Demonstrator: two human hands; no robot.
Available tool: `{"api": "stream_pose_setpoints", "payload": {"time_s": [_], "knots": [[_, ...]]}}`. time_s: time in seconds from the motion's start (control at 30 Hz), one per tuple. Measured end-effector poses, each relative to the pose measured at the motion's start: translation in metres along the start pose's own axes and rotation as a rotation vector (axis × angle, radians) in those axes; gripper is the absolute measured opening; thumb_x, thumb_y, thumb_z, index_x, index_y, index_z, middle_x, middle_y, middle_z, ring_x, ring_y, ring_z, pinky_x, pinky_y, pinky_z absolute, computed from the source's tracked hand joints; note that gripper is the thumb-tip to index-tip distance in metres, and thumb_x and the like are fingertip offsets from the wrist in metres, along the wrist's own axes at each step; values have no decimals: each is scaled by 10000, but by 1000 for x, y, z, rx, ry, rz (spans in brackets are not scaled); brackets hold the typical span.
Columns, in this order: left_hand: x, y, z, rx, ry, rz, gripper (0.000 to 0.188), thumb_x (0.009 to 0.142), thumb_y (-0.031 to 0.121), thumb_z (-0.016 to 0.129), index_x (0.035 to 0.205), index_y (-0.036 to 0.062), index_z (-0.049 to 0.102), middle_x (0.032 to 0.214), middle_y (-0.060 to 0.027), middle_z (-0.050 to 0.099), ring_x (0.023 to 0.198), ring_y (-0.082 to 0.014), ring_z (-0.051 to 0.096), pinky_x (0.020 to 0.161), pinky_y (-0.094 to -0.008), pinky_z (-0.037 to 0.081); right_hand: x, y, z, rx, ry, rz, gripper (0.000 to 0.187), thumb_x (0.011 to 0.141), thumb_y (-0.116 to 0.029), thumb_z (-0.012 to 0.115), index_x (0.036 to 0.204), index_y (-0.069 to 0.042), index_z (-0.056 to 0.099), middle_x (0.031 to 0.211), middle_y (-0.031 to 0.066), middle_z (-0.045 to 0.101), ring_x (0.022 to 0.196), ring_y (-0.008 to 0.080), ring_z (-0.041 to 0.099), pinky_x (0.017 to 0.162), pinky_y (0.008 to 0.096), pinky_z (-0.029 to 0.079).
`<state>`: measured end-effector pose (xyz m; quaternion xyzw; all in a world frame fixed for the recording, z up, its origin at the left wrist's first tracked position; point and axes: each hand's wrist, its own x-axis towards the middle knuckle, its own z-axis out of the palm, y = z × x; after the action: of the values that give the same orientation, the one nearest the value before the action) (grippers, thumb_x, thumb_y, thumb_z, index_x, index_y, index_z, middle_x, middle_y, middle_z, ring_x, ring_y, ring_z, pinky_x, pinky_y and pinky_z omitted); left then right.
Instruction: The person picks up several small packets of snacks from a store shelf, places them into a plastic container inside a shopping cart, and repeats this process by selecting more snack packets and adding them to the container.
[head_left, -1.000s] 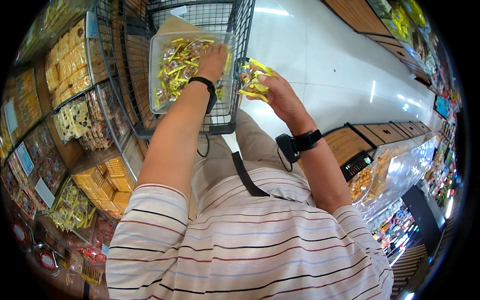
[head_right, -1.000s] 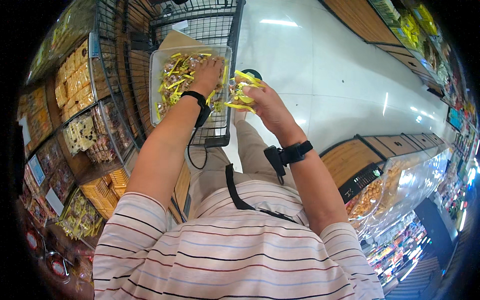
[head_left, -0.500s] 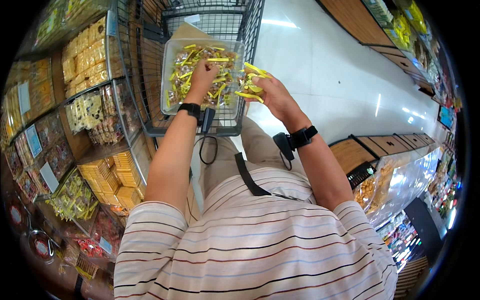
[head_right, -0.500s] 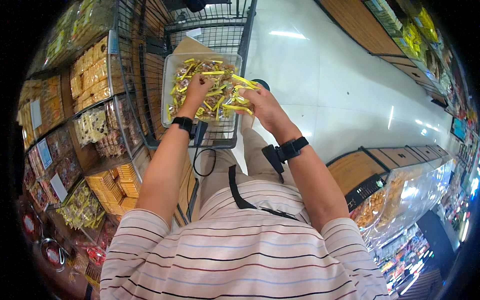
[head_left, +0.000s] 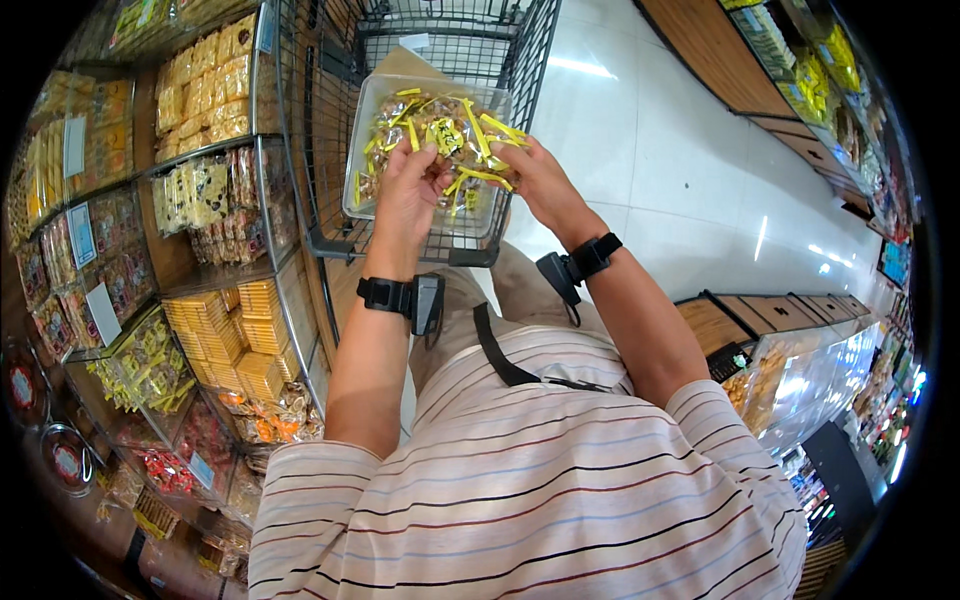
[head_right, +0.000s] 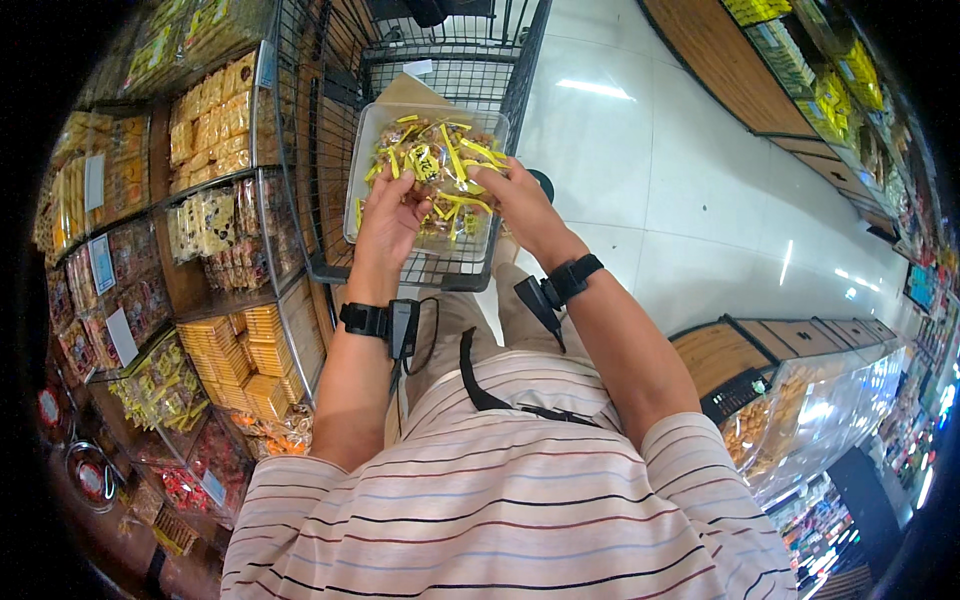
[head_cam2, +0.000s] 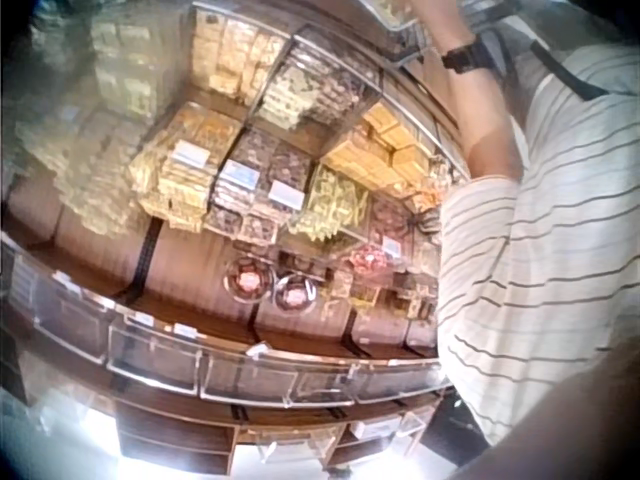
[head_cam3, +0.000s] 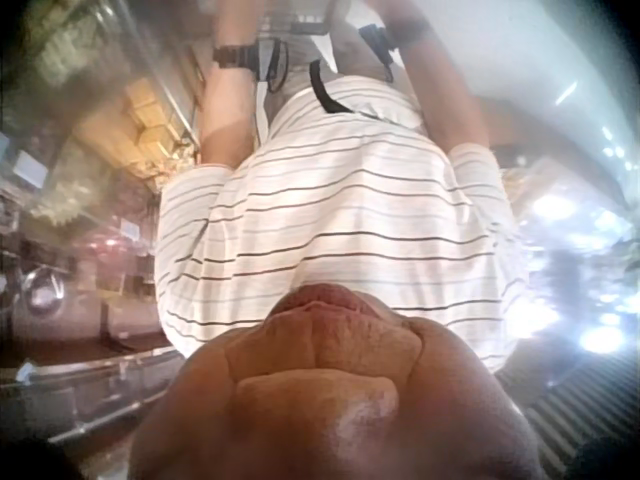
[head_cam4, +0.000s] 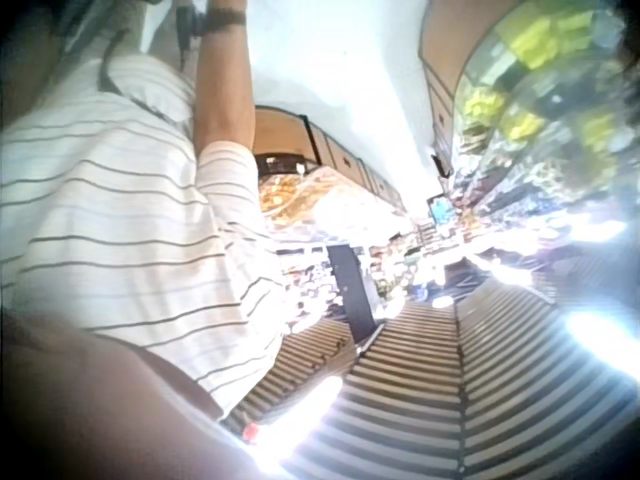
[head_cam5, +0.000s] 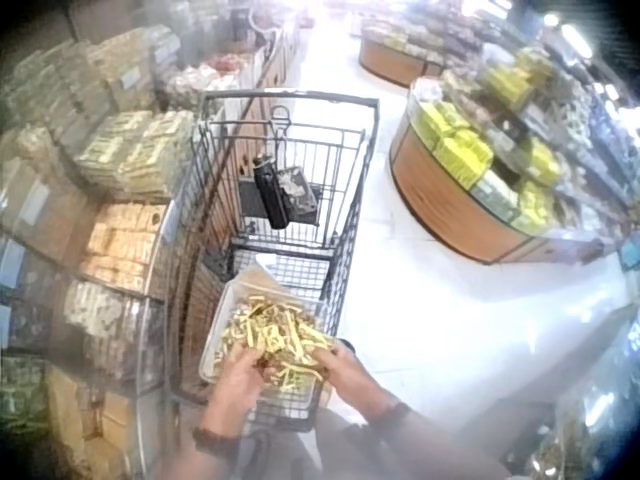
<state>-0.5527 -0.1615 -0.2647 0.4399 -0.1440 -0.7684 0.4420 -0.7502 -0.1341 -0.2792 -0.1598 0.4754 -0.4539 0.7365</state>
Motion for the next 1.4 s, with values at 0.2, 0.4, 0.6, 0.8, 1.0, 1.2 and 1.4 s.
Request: {"api": "stream_pose_setpoints", "payload": {"time_s": [0.2,0.4,0.6,0.8,1.0,1.2,1.4], "knots": [[-14,4,13,69,11,24,320,968,151,623,1249,107,476,1115,-37,605,885,-134,626,746,-269,555,6,3,3,-21,35,30,473,937,-243,637,1305,-13,448,1171,70,589,1022,128,589,799,281,516],[-12,5,5,259,88,4,204,992,223,603,1151,120,526,1038,-15,632,844,-105,605,663,-245,504,7,6,11,10,69,28,436,952,-239,608,1305,-32,456,1181,68,580,1059,141,584,812,296,519],[-10,-6,2,236,103,-49,173,971,216,639,1064,93,560,959,-13,636,800,-95,586,612,-250,461,14,12,2,209,-71,101,501,986,-349,581,1367,-56,441,1244,87,567,1126,173,577,921,340,503],[-7,-18,1,332,30,-117,196,952,225,672,1039,82,572,939,-11,616,807,-100,589,648,-259,490,4,2,16,-43,2,17,665,923,-431,678,1379,-28,407,1215,110,576,1135,186,582,948,360,502],[16,8,-19,549,-194,-279,279,993,332,601,1110,79,616,999,-30,626,919,-112,605,730,-255,508,19,7,3,46,-20,91,545,913,-300,682,1318,-27,442,1202,81,591,1094,167,599,940,333,501],[121,-2,-138,1431,27,186,400,945,245,634,1282,36,578,1179,-177,618,1095,-345,616,856,-418,521,11,-7,1,115,-61,81,593,938,-299,632,1403,-19,392,1293,91,567,1169,163,571,1016,345,455],[159,-18,-153,2084,-48,68,527,931,138,568,1449,168,476,1230,-268,529,1120,-449,535,943,-502,468,4,-6,-6,133,-53,99,633,916,-300,668,1397,0,384,1312,107,554,1188,170,566,1038,335,444]]}}
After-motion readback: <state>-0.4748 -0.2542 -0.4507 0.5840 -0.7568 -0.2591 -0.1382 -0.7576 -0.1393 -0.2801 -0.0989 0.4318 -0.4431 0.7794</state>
